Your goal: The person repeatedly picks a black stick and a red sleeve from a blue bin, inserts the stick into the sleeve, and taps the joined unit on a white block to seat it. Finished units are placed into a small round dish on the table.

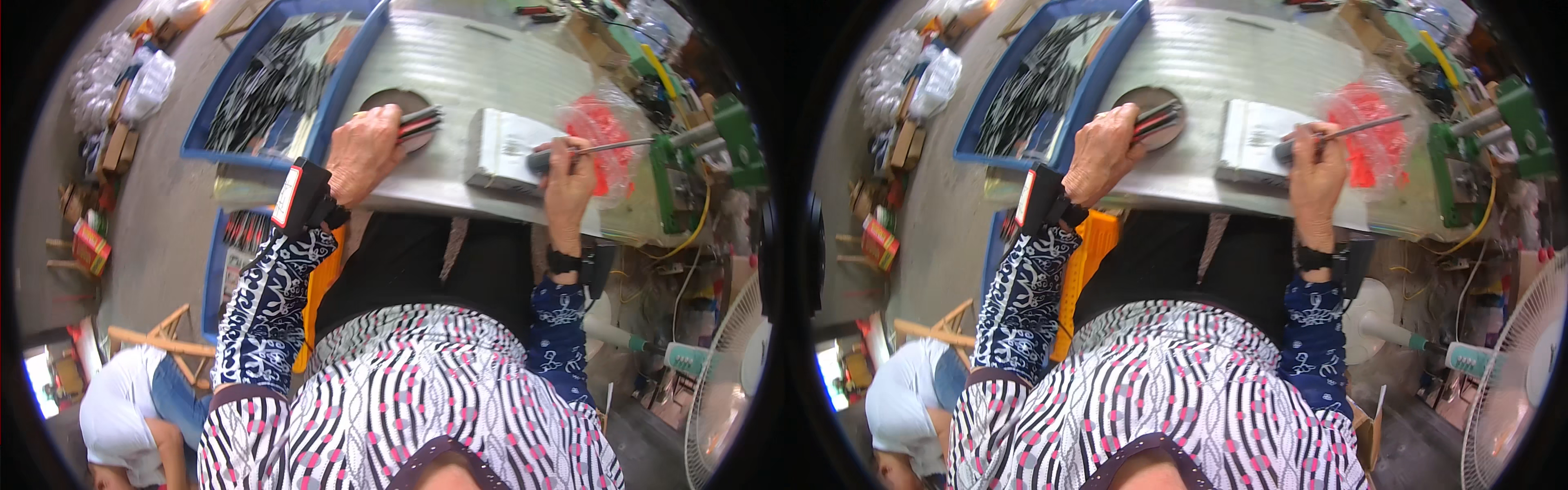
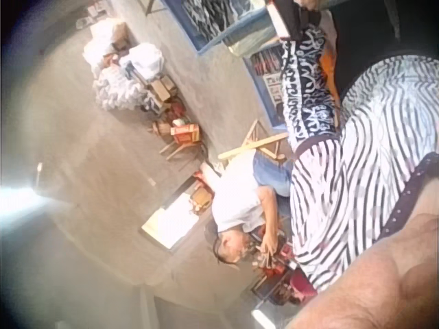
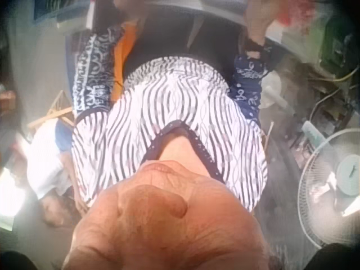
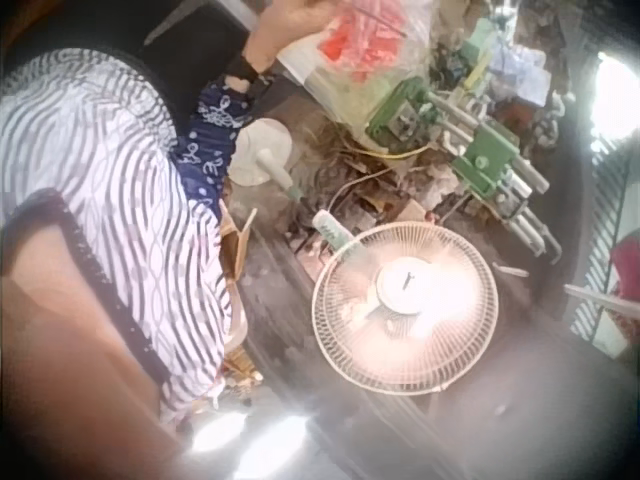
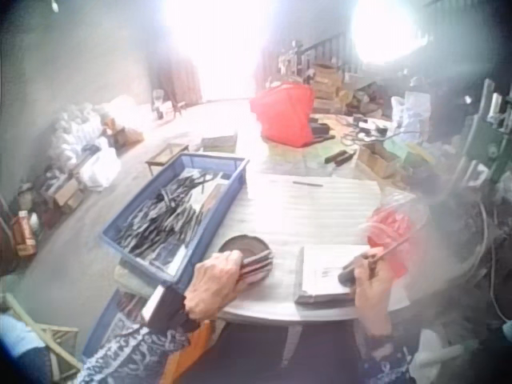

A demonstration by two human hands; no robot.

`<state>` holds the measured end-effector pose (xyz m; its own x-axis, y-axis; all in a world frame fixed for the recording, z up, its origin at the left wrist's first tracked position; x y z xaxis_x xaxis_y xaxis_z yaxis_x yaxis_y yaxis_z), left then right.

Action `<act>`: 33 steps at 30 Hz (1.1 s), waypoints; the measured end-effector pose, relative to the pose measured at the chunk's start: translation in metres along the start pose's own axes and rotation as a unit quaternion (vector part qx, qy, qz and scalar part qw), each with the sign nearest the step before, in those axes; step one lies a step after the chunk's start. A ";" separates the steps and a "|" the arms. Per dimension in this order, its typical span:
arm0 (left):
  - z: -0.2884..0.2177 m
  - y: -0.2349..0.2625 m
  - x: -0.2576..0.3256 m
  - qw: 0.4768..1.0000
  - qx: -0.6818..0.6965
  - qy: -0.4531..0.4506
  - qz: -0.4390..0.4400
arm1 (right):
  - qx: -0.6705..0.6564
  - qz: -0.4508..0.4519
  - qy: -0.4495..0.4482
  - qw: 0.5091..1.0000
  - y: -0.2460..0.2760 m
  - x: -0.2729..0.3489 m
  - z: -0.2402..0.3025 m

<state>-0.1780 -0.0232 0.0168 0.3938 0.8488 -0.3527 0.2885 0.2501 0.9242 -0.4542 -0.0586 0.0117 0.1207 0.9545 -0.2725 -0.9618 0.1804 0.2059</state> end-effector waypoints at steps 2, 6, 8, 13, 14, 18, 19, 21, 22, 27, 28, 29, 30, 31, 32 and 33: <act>-0.012 0.014 0.027 0.998 0.023 -0.051 -0.011 | 0.003 -0.006 -0.028 1.000 0.003 -0.001 -0.005; -0.005 0.012 0.102 0.985 0.124 -0.043 0.109 | -0.026 0.007 -0.038 0.999 0.005 -0.003 -0.007; 0.017 0.008 0.151 0.976 0.135 0.032 0.167 | -0.029 0.015 -0.039 0.999 0.006 -0.004 -0.007; 0.103 -0.009 0.271 0.949 0.067 0.227 0.209 | -0.022 0.002 -0.049 0.999 0.008 -0.008 -0.004; 0.117 -0.010 0.291 0.958 0.036 0.233 0.162 | -0.010 0.004 -0.038 0.999 0.009 -0.008 -0.002; 0.168 -0.055 0.362 0.940 0.007 0.311 0.142 | 0.004 -0.001 -0.039 0.999 0.009 -0.009 0.000; 0.170 -0.071 0.372 0.940 0.004 0.314 0.136 | 0.020 -0.017 -0.032 0.999 0.012 -0.010 0.000; 0.181 -0.099 0.390 0.929 -0.001 0.345 0.134 | 0.026 -0.015 -0.038 0.999 0.012 -0.011 0.000; 0.183 -0.110 0.389 0.935 -0.019 0.336 0.112 | 0.033 -0.022 -0.032 0.999 0.012 -0.011 0.001; 0.180 -0.134 0.390 0.939 -0.074 0.315 0.117 | 0.028 -0.029 -0.032 0.999 0.016 -0.014 0.001; 0.178 -0.140 0.388 0.937 -0.073 0.320 0.117 | 0.024 -0.028 -0.034 0.999 0.017 -0.015 0.001; 0.174 -0.142 0.383 0.941 -0.101 0.311 0.084 | 0.021 -0.029 -0.036 0.999 0.018 -0.015 0.001; 0.173 -0.147 0.378 0.936 -0.150 0.304 0.091 | 0.013 -0.030 -0.045 0.998 0.019 -0.015 0.001; 0.177 -0.160 0.375 0.906 -0.173 0.359 0.143 | 0.020 -0.030 -0.037 0.999 0.019 -0.015 0.002; 0.177 -0.162 0.368 0.907 -0.197 0.338 0.159 | 0.023 -0.030 -0.035 0.999 0.019 -0.014 0.003; 0.175 -0.163 0.366 0.906 -0.186 0.341 0.169 | 0.023 -0.029 -0.039 0.999 0.019 -0.014 0.002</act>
<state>0.0715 0.1656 -0.2888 -0.2621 0.9649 0.0149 -0.1120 -0.0457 0.9927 -0.4738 -0.0677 0.0215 0.1959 0.9577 -0.2108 -0.9405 0.2444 0.2361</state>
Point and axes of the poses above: each hand's wrist, its own x-axis away from the middle knuckle, its own y-axis out of the back of the hand, z = x × y, the point moved 6 cm from there along -x, towards the middle knuckle, and after that the axes turned 14 degrees about -y, right-handed, at the moved point
